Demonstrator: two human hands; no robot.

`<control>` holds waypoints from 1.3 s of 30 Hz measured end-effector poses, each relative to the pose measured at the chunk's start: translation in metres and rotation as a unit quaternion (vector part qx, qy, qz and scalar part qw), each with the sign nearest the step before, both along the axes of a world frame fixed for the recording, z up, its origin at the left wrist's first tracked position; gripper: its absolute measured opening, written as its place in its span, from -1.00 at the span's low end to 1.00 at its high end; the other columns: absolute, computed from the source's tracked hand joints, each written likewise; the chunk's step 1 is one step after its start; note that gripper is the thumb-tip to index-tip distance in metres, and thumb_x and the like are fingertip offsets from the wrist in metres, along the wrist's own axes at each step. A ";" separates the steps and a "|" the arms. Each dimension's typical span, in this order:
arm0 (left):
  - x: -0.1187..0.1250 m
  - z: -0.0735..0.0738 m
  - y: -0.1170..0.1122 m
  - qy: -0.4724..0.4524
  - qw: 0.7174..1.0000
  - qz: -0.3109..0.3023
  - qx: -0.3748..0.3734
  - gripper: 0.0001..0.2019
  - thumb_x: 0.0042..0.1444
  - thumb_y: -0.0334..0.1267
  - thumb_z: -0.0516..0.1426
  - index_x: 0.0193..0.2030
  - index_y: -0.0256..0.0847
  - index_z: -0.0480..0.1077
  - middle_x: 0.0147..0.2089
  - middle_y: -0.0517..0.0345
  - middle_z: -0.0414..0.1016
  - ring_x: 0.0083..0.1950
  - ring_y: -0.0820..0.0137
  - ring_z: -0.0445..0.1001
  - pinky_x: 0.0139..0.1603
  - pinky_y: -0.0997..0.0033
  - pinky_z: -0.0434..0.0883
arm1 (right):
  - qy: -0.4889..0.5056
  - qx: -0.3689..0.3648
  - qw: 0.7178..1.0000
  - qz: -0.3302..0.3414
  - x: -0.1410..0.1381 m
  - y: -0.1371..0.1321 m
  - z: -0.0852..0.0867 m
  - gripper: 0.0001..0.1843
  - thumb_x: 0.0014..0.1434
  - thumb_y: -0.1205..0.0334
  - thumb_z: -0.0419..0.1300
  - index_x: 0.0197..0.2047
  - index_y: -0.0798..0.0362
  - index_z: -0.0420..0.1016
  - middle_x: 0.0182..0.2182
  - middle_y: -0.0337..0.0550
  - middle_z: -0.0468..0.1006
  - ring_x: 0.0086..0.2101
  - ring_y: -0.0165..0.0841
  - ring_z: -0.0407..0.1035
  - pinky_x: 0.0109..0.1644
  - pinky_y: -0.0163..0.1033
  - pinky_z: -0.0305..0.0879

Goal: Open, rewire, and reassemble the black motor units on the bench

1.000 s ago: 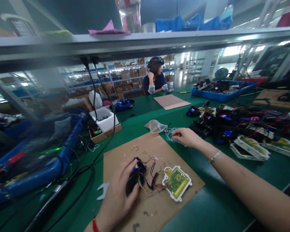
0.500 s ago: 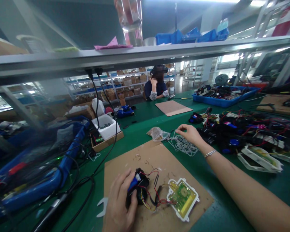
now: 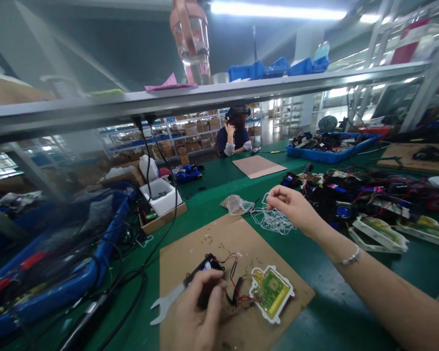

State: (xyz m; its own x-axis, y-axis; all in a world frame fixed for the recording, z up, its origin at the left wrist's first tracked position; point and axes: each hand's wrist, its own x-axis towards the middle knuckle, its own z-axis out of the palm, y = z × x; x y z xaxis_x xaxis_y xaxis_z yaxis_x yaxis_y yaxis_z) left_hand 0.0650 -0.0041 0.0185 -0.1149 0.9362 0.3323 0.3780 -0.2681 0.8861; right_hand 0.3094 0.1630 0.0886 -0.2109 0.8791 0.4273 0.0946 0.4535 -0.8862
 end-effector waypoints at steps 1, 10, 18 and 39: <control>0.014 0.008 -0.001 -0.098 0.989 -0.067 -0.084 -0.69 0.21 -0.07 0.08 0.02 -0.16 0.34 -0.26 0.03 0.52 -0.25 0.28 0.50 -0.20 0.31 0.43 | -0.022 0.007 1.000 0.013 -0.003 -0.014 0.000 -0.78 0.09 0.07 0.24 -0.38 0.05 0.37 -0.50 -0.24 0.47 -0.42 -0.36 0.39 -0.26 -0.24 0.31; 0.066 0.041 0.014 -0.401 0.879 -0.137 -0.219 -0.75 0.10 -0.15 0.21 -0.18 -0.29 0.38 -0.24 0.07 0.46 -0.25 0.42 0.43 -0.20 0.44 0.36 | -0.283 0.162 0.923 0.205 0.001 -0.107 -0.020 -0.88 0.12 0.26 0.28 -0.22 0.02 0.50 -0.28 -0.16 0.53 -0.18 -0.30 0.37 -0.06 -0.20 0.27; 0.068 0.059 0.000 -0.413 0.855 -0.211 -0.233 -0.86 0.10 -0.24 0.18 -0.32 -0.27 0.35 -0.46 0.22 0.31 -0.41 0.49 0.29 -0.30 0.47 0.32 | -0.113 -0.047 0.968 0.219 -0.002 -0.111 -0.037 -0.33 0.13 0.24 0.23 0.27 0.02 0.09 0.22 0.02 0.23 0.19 -0.21 0.15 0.23 -0.03 0.11; 0.064 -0.013 -0.014 0.124 0.977 -0.042 -0.167 -0.85 0.14 -0.25 0.11 -0.44 -0.17 0.30 -0.44 0.16 0.36 -0.40 0.34 0.30 -0.36 0.40 0.12 | -0.292 -0.038 0.955 0.043 0.027 -0.101 -0.082 -0.84 0.06 0.49 0.07 -0.33 0.05 0.36 -0.35 -0.20 0.42 -0.42 -0.41 0.34 -0.34 -0.30 0.26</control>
